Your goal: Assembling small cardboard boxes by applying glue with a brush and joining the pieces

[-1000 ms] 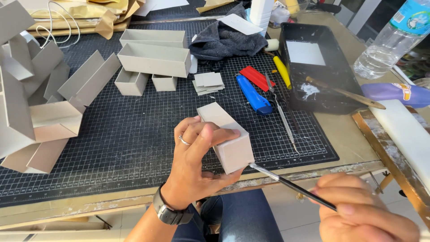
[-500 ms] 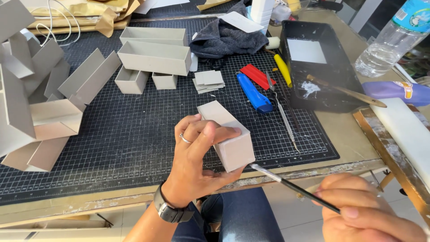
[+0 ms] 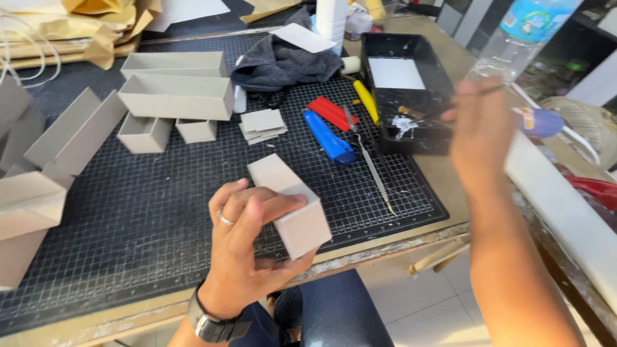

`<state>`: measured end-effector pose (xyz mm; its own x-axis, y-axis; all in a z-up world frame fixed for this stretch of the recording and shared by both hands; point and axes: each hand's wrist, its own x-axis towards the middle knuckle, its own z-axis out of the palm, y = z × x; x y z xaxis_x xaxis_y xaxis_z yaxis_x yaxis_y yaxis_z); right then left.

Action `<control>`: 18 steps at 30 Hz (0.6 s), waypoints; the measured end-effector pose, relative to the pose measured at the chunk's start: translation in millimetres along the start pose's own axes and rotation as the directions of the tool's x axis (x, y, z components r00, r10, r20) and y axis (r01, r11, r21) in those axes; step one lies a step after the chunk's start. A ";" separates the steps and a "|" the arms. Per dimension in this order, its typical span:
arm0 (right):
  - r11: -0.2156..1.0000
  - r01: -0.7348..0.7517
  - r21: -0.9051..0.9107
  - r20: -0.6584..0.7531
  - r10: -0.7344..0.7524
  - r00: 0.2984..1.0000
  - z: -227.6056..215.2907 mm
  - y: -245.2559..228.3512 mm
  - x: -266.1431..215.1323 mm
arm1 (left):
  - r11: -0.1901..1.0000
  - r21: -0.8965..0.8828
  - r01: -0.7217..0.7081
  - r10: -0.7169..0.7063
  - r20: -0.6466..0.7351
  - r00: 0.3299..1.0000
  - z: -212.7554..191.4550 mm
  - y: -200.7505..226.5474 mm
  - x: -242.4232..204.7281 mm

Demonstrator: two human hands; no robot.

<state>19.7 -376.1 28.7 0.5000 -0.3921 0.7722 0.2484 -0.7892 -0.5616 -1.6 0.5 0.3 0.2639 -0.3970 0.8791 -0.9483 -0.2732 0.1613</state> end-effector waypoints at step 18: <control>0.992 0.093 -0.082 0.148 -0.080 0.986 3.8 13.6 -12.4 | 0.998 -0.011 0.058 -0.058 -0.010 0.998 2.6 -4.9 -6.4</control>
<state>20.0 -380.2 10.4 0.5961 -0.2531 0.7620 0.2249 -0.8584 -0.4611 1.8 2.1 -7.3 0.3164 -0.3717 0.8728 -0.9335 -0.2858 0.2167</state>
